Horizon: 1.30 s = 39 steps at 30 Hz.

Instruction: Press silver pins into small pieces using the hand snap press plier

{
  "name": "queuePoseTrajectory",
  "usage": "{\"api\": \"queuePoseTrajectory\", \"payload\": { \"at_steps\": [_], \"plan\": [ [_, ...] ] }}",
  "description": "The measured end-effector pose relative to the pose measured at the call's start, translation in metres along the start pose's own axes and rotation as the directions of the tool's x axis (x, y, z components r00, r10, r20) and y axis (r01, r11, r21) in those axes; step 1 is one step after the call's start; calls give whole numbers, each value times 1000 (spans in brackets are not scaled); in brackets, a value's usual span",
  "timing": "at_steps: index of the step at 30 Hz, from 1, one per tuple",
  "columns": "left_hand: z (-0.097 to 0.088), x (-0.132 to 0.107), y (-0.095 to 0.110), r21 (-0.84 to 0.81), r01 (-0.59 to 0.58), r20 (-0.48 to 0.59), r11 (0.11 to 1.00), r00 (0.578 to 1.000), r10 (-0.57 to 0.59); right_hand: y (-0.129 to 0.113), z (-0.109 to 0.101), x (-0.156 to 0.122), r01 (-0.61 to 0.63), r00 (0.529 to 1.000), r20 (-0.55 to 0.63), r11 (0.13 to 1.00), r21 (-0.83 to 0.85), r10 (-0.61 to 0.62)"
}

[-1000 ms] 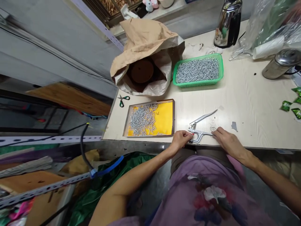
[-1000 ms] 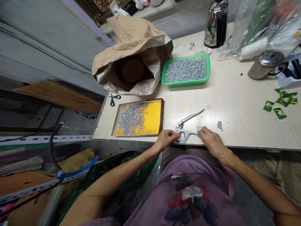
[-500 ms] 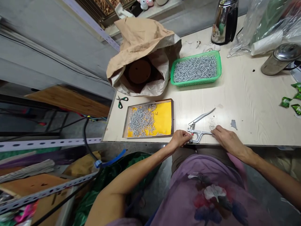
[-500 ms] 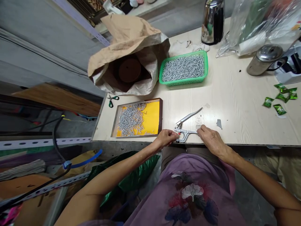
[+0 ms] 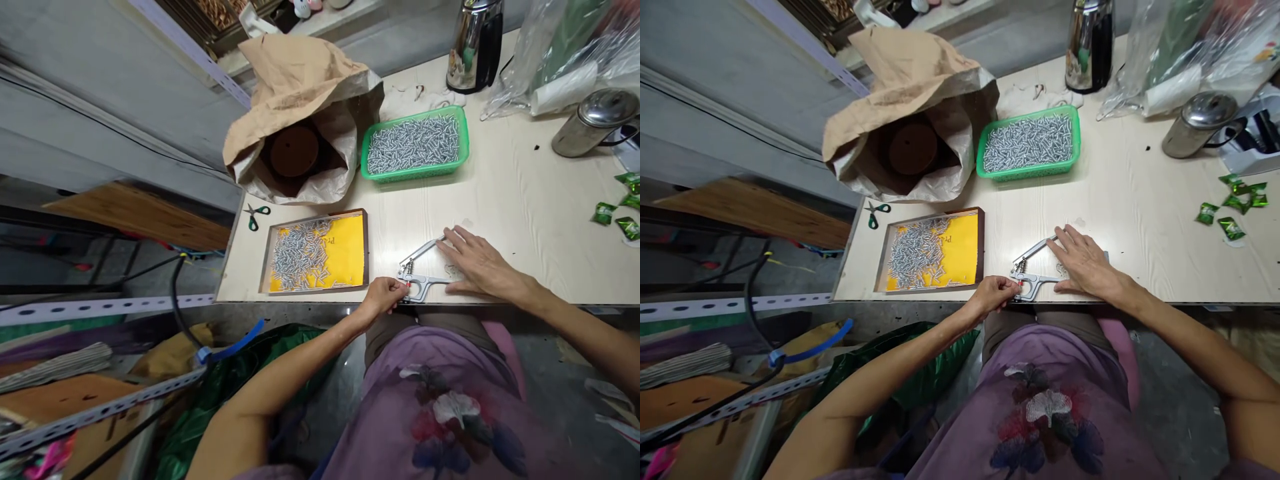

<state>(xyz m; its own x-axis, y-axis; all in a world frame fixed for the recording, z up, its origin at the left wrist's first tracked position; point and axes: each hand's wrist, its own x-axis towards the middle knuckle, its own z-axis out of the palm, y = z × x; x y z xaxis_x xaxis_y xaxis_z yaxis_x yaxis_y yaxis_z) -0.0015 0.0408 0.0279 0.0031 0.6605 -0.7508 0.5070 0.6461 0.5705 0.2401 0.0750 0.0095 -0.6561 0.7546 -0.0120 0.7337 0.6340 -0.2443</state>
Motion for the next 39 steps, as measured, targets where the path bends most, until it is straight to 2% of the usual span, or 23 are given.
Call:
{"api": "queuePoseTrajectory", "payload": {
  "at_steps": [4,10,12,13,14,15,17,18,20,22,23,25,28,31,35,39],
  "plan": [
    [1,0,0,11,-3,-15,1000,1000,3,10,4,21,60,995,85,997,-54,-56],
    [1,3,-7,54,2,-4,999,1000,-2,-1,-5,23,54,993,108,992,-113,-41],
    [1,2,-12,121,-41,-21,992,999,44,-6,-8,18,47,994,102,992,-117,-35],
    [0,1,-14,177,-104,-57,979,992,116,-8,-9,16,49,995,92,992,-114,-39],
    [1,-1,-17,251,-191,-101,949,970,221,-10,-9,13,55,996,79,993,-109,-46],
    [1,-2,-18,339,-290,-136,895,926,351,-12,-8,11,61,997,62,993,-102,-55],
    [6,-2,-17,518,-464,-136,718,784,605,-15,-5,6,68,997,26,994,-81,-66],
    [9,0,-14,591,-523,-90,615,714,694,-16,-3,4,66,998,6,995,-69,-66],
    [17,7,-4,682,-600,54,419,612,789,-18,2,0,55,998,-29,997,-50,-56],
    [25,17,9,717,-643,200,269,559,804,-18,6,-3,47,997,-55,998,-31,-49],
    [28,22,16,723,-655,261,220,553,791,-17,7,-4,43,997,-64,999,-23,-45],
    [32,30,27,731,-662,344,165,567,748,-16,9,-5,21,998,-67,1000,-12,-21],
    [32,34,37,751,-647,402,130,605,687,-13,6,-7,-51,998,-30,998,-42,50],
    [28,35,42,754,-649,443,102,616,652,-16,1,-8,-61,997,35,995,-83,64],
    [25,35,44,708,-696,485,121,604,633,-28,0,-13,-50,998,24,994,-97,53],
    [26,35,41,671,-721,500,170,610,616,-42,10,-21,-44,999,0,997,-62,45]
  ]
}}
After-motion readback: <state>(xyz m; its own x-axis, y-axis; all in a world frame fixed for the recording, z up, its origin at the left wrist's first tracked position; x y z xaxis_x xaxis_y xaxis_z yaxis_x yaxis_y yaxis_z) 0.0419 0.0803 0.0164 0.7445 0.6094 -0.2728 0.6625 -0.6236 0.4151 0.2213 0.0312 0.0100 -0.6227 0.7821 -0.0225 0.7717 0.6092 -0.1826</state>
